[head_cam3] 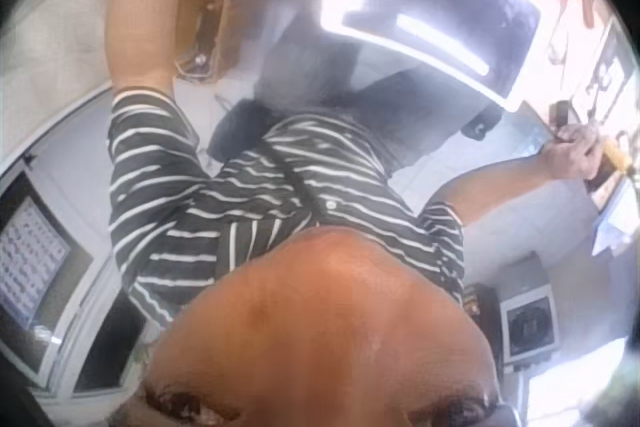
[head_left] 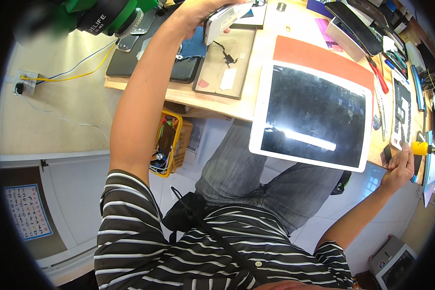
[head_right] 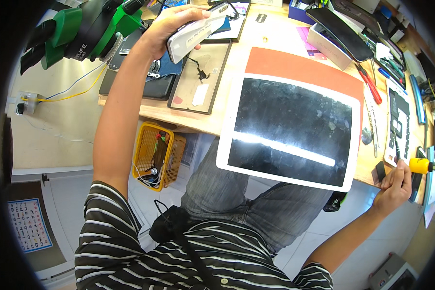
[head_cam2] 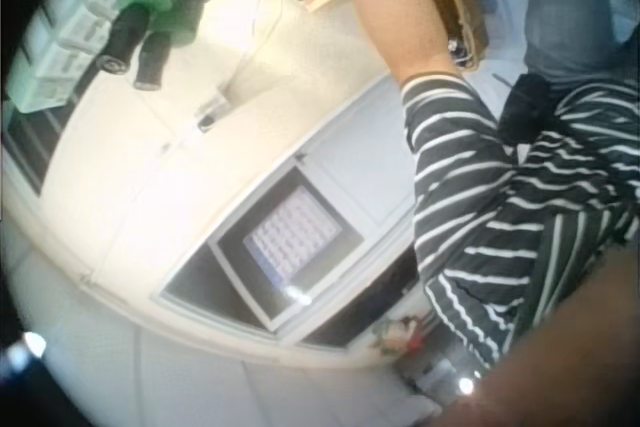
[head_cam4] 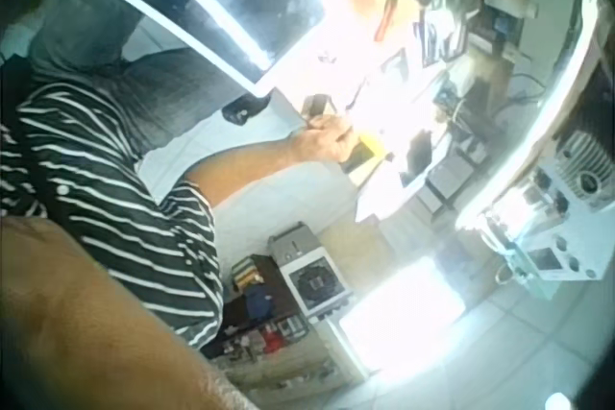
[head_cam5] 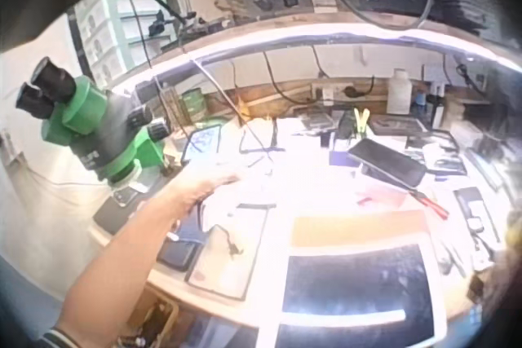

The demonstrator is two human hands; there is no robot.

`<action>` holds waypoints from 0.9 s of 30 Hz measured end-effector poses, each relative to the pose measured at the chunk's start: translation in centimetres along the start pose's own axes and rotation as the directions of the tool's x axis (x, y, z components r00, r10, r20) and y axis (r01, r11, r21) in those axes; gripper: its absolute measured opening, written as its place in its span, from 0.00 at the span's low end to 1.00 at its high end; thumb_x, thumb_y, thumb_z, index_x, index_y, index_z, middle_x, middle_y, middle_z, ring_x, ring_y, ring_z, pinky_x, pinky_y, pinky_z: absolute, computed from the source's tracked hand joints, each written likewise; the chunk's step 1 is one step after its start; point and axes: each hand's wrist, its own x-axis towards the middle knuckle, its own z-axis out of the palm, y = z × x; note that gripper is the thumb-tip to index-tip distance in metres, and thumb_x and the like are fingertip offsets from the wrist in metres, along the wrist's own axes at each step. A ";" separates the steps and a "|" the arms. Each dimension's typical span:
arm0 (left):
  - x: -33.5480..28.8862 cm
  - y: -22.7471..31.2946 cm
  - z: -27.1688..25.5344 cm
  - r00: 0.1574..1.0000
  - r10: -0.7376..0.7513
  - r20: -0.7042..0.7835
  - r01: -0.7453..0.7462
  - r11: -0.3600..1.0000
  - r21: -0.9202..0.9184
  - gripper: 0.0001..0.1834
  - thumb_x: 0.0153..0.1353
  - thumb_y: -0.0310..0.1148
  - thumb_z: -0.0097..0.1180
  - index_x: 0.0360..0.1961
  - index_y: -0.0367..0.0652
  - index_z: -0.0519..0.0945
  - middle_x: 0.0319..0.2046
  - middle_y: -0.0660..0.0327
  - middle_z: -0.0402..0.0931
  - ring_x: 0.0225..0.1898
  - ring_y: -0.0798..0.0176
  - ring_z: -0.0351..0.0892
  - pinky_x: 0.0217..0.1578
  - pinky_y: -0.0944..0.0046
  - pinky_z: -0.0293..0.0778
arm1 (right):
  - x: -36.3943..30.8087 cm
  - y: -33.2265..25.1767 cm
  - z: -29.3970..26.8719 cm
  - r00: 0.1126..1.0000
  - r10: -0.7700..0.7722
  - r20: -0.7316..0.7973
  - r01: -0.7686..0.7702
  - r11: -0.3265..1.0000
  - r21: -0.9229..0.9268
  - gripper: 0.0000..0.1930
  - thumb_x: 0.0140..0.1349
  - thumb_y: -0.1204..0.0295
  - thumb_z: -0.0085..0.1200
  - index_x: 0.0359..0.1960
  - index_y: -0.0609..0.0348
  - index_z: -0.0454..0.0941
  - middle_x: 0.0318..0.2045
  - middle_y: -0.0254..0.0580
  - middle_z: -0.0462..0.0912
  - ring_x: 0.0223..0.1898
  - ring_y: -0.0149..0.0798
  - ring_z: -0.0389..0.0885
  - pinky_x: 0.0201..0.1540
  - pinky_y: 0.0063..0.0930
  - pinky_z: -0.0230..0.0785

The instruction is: The person wipes the screen of a white tablet with a white cloth, then uses a screwdriver to pry along the tablet's edges. The person places the tablet into a light blue box and closes it.

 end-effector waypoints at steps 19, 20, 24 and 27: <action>-3.9 -0.8 8.0 0.904 0.326 -0.279 0.083 0.504 0.860 0.29 0.62 0.54 0.64 0.49 0.37 0.80 0.48 0.43 0.79 0.43 0.41 0.86 0.43 0.47 0.83 | 0.5 -0.2 0.3 1.000 -0.017 -0.020 0.015 0.995 -0.098 0.11 0.76 0.68 0.54 0.39 0.64 0.82 0.16 0.20 0.56 0.16 0.16 0.48 0.18 0.19 0.41; -4.9 -0.8 7.4 0.891 0.365 -0.269 0.041 0.526 0.850 0.26 0.63 0.52 0.63 0.48 0.38 0.81 0.44 0.44 0.80 0.41 0.42 0.87 0.42 0.48 0.82 | 0.4 -0.3 0.3 1.000 -0.017 -0.027 0.014 0.995 -0.102 0.11 0.76 0.68 0.54 0.38 0.63 0.82 0.16 0.20 0.56 0.16 0.16 0.48 0.18 0.19 0.41; -10.3 -2.1 3.3 0.861 0.447 -0.243 -0.073 0.582 0.810 0.12 0.65 0.40 0.61 0.43 0.45 0.84 0.25 0.51 0.83 0.30 0.48 0.86 0.31 0.53 0.79 | 0.2 -0.7 0.7 0.997 -0.011 -0.071 0.000 0.988 -0.151 0.10 0.76 0.68 0.55 0.38 0.62 0.82 0.16 0.19 0.56 0.16 0.16 0.47 0.18 0.18 0.40; -14.1 -3.4 -0.2 0.855 0.374 -0.361 0.025 0.664 0.747 0.07 0.64 0.34 0.62 0.41 0.45 0.85 0.17 0.53 0.78 0.20 0.52 0.82 0.25 0.55 0.75 | 0.0 -1.0 1.2 0.994 -0.028 -0.105 0.008 0.983 -0.185 0.11 0.76 0.67 0.55 0.38 0.61 0.82 0.15 0.19 0.55 0.15 0.15 0.47 0.17 0.18 0.40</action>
